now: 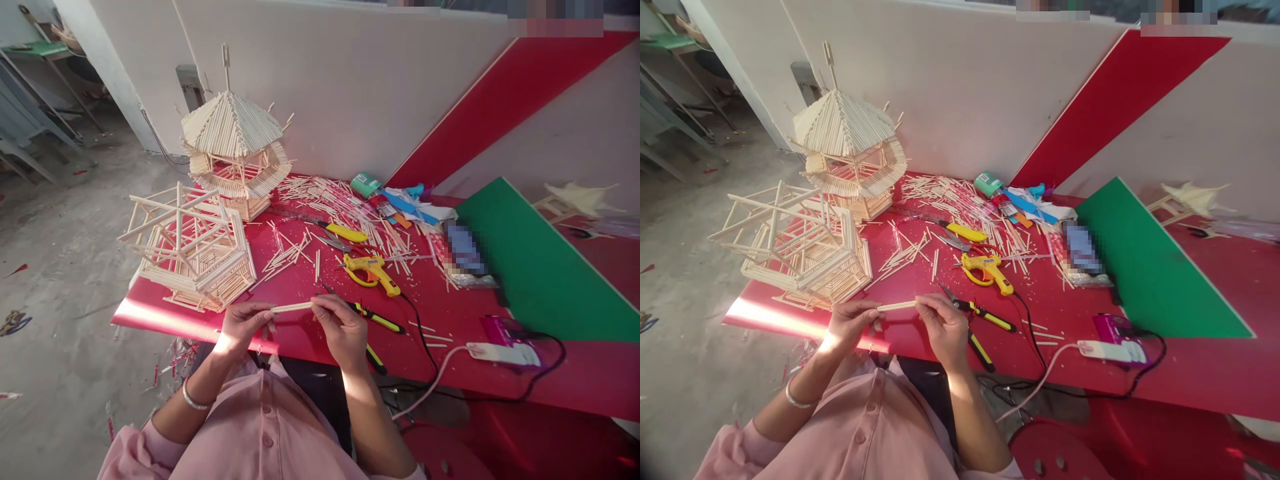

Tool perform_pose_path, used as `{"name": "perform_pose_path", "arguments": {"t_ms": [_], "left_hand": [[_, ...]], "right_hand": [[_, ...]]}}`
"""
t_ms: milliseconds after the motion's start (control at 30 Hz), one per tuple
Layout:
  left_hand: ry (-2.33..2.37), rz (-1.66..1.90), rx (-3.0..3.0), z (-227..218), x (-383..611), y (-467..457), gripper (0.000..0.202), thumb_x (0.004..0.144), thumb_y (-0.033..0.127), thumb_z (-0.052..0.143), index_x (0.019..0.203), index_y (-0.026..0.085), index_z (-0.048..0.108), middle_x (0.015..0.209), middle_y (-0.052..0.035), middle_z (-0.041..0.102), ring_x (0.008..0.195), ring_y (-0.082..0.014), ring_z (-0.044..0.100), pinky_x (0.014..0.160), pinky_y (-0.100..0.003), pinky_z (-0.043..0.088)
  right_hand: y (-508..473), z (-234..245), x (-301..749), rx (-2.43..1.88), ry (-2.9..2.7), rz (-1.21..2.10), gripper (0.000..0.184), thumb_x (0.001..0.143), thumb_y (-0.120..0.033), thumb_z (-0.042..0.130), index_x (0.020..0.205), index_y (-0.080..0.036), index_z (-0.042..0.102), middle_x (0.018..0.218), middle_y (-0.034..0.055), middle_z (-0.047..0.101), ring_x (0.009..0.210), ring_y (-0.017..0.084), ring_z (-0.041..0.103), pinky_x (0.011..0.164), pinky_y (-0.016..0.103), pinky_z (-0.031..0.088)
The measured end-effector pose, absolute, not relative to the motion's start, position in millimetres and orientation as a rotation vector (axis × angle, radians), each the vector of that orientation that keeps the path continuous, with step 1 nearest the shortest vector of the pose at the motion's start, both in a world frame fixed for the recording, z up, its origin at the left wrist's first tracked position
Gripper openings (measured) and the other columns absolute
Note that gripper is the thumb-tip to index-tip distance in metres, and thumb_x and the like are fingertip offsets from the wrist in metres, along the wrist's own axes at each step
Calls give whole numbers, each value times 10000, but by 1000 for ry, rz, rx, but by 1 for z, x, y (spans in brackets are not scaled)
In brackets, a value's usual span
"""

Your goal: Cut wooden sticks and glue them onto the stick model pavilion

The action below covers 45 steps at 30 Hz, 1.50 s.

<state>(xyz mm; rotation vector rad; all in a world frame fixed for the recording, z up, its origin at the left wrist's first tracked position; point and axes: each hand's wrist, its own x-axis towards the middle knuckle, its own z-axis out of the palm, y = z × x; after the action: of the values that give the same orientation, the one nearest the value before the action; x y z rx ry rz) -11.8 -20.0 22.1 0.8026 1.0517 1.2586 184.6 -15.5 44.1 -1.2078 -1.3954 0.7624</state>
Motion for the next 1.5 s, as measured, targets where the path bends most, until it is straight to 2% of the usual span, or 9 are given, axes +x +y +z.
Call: {"name": "perform_pose_path", "arguments": {"t_ms": [267, 433, 600, 700, 800, 900, 1033, 1133, 1500], "left_hand": [[950, 1280, 713, 25, -7, -21, 348, 695, 314, 792, 995, 148, 732, 783, -69, 748, 457, -118, 611, 372, -214, 453], [892, 1301, 620, 31, -5, -23, 166, 715, 295, 737, 732, 132, 709, 594, 11, 614, 379, -68, 518, 317, -167, 363], [950, 1304, 680, 32, -7, -29, 236, 728, 319, 755, 883, 143, 735, 713, -31, 704, 367, -52, 498, 316, -175, 348], [1084, 1330, 670, 31, -9, -30, 300, 664, 352, 815, 865, 141, 740, 696, -44, 729, 353, -49, 485, 320, -174, 325], [1199, 1359, 583, 33, -9, -30, 346, 552, 355, 879, 780, 141, 732, 606, -27, 709, 339, -45, 464, 319, -163, 294], [1171, 1315, 519, 37, -8, -29, 340, 535, 354, 889, 719, 138, 701, 549, -2, 670, 335, -26, 419, 321, -149, 268], [1078, 1245, 473, 41, -3, -29, 350, 570, 372, 877, 655, 127, 643, 536, 11, 637, 342, -6, 372, 326, -133, 225], [1073, 1212, 459, 41, 2, -30, 368, 561, 380, 882, 657, 121, 639, 530, 16, 621, 344, -5, 363, 330, -134, 216], [1112, 1240, 492, 39, 5, -34, 350, 569, 380, 866, 633, 118, 643, 534, 12, 628, 338, -4, 345, 334, -146, 211]], "right_hand": [[-18, 52, 194, -1233, -1209, 756, 144, 845, -352, 676, 901, -237, 742, 882, 42, 716, 681, 157, 648, 622, 286, 548], [-12, 33, 188, -1382, -1258, 739, 218, 840, -396, 669, 929, -214, 752, 914, 71, 753, 802, 206, 692, 734, 327, 559], [-3, 12, 177, -1421, -1455, 884, 266, 840, -429, 633, 896, -201, 760, 888, 83, 775, 822, 236, 719, 780, 364, 564], [2, 6, 176, -1421, -1551, 940, 251, 852, -403, 609, 891, -206, 761, 897, 76, 778, 839, 235, 726, 797, 360, 562], [4, 8, 176, -1448, -1669, 875, 278, 880, -385, 582, 1012, -207, 749, 866, 77, 775, 787, 224, 725, 733, 328, 561], [-3, 23, 175, -1504, -1744, 640, 347, 898, -385, 585, 1171, -202, 697, 869, 97, 754, 759, 222, 706, 705, 315, 540], [-18, 51, 166, -1281, -1815, 653, 251, 936, -345, 557, 1084, -238, 729, 924, 78, 723, 856, 200, 680, 790, 297, 522], [-23, 60, 157, -1136, -1858, 738, 227, 946, -326, 549, 1058, -259, 735, 897, 56, 711, 854, 179, 666, 779, 276, 522], [-24, 49, 147, -1118, -1997, 565, 222, 971, -237, 468, 958, -222, 690, 844, 61, 679, 814, 178, 617, 761, 295, 497]]}}
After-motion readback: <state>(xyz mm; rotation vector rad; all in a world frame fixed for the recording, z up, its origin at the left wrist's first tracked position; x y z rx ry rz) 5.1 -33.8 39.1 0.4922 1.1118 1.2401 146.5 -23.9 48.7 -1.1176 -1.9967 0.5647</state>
